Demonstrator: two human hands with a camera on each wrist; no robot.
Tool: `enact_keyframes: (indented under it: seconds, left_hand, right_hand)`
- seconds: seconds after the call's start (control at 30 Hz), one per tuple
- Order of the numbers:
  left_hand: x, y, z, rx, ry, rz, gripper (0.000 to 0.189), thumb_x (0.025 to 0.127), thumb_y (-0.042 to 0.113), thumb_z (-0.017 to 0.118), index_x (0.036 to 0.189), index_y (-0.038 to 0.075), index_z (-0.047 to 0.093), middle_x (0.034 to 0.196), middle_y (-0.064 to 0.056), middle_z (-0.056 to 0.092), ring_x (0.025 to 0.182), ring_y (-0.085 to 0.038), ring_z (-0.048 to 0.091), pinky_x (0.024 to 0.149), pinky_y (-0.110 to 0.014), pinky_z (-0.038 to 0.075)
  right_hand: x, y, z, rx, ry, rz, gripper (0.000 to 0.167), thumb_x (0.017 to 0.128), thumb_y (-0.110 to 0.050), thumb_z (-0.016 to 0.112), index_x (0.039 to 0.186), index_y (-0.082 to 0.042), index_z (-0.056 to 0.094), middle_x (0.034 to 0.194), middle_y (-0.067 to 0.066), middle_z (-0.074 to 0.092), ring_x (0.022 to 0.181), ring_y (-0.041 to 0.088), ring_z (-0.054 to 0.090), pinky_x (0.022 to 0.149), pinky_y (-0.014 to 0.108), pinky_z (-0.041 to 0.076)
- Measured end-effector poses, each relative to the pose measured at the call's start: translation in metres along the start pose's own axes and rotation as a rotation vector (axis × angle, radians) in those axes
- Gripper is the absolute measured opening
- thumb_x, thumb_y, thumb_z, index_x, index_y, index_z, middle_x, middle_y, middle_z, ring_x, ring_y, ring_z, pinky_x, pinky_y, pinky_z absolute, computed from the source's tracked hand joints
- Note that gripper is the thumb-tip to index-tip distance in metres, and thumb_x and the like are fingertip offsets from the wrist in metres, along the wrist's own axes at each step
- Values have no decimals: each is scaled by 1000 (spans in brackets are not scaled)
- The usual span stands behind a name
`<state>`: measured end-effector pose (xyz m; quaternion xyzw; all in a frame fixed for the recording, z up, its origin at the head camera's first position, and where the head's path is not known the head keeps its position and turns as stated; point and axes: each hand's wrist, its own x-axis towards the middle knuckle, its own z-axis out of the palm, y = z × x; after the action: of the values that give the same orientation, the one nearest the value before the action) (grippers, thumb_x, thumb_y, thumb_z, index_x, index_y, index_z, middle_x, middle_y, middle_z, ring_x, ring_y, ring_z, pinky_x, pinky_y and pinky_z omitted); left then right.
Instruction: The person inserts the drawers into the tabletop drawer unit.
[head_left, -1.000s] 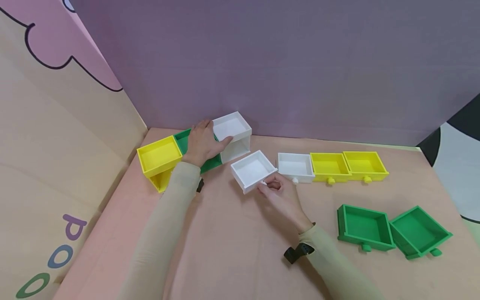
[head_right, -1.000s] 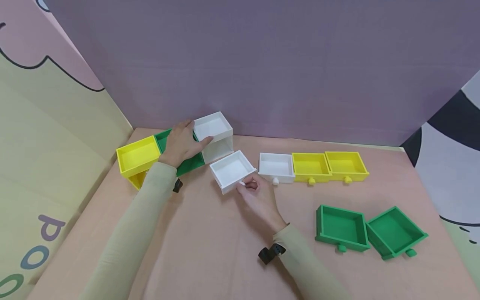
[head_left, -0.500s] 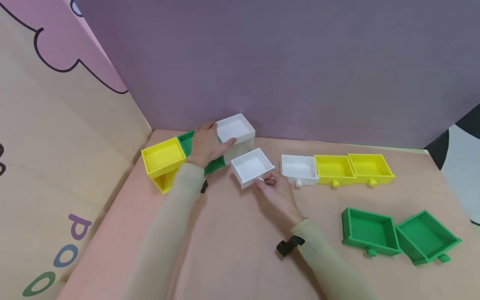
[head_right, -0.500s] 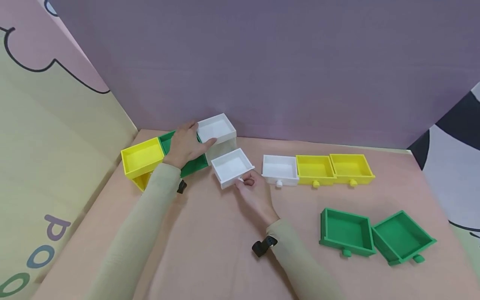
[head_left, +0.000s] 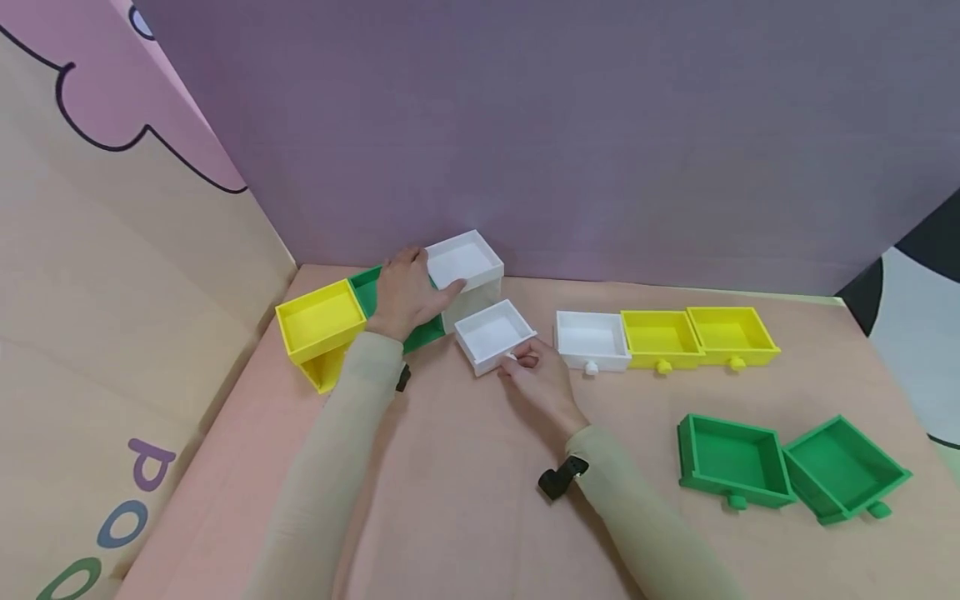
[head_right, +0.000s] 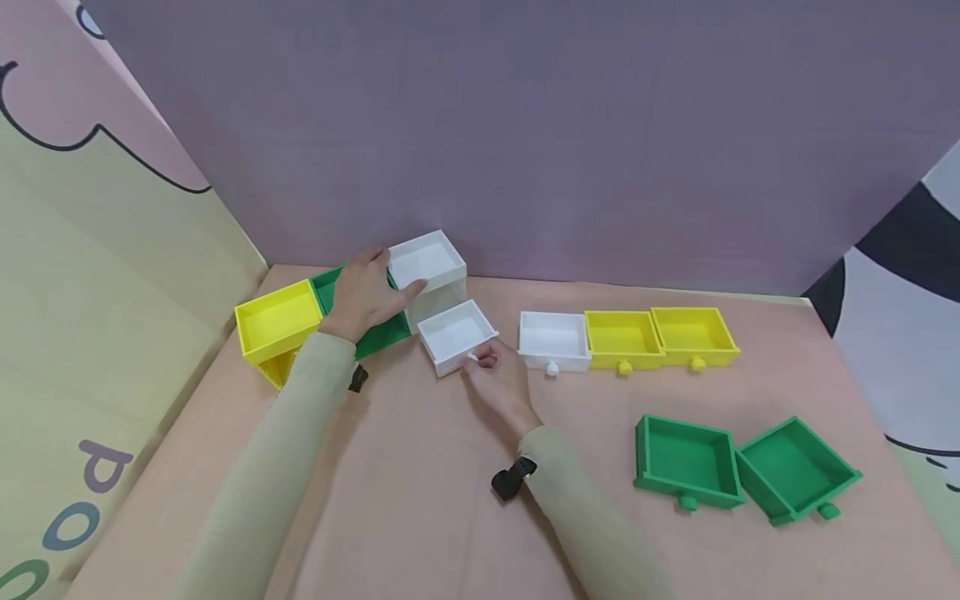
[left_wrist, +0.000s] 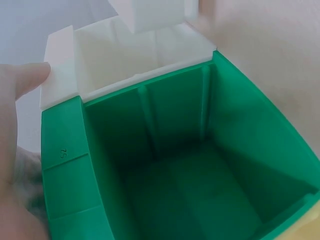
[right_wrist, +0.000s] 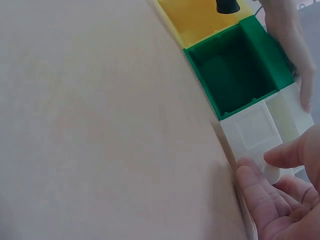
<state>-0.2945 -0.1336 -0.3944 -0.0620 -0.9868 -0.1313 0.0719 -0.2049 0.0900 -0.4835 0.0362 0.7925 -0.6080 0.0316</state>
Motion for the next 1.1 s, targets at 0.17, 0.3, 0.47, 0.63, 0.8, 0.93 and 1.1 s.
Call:
enact_keyframes:
  seconds: [0.17,0.3,0.47,0.63,0.8,0.93,1.1]
  left_hand:
    - [1,2,1,6,-9,2,95,98,69,54,157,-5,47,162,-21,50,152,-36,45,129,-55,34]
    - [0,4,4,1,-6,-2,95,98,70,54,157,-4,47,162,-20,50,152,-36,45,129,-54,33]
    - [2,7,4,6,-24,-10,96,97,71,53,158,-3,46,163,-20,49,153,-35,44,130,-52,33]
    - [4,8,2,19,-25,-6,95,97,71,54,157,-3,47,162,-19,50,152,-35,45,130,-51,34]
    - [6,8,-1,24,-26,-4,94,97,70,55,156,-3,49,161,-19,51,150,-35,47,127,-50,37]
    - [7,7,-1,18,-28,-9,94,97,71,55,156,-2,49,161,-19,51,149,-35,48,127,-49,38]
    - [7,6,1,18,-26,-18,95,97,71,55,157,-2,48,161,-19,51,150,-35,47,128,-49,37]
  right_hand:
    - [4,1,4,12,5,2,11,96,-8,72,100,-2,65,95,16,80,79,10,74,72,18,57]
    - [7,2,6,45,0,-9,10,95,-6,71,99,-1,64,94,17,79,78,11,74,72,18,59]
    - [11,0,8,76,-14,5,10,96,-5,71,99,0,63,93,17,78,78,11,74,72,20,60]
    - [15,-3,9,16,-1,5,11,97,-10,72,99,-2,64,93,15,79,76,9,72,72,19,59]
    - [21,-3,11,-14,8,2,11,97,-11,72,97,-4,65,94,14,79,77,9,72,71,19,57]
    - [26,-1,11,20,13,13,9,97,-8,72,96,-2,65,94,15,79,77,10,73,71,19,58]
    - [27,1,11,70,14,21,9,97,-5,72,96,-1,64,92,13,79,76,9,73,72,18,59]
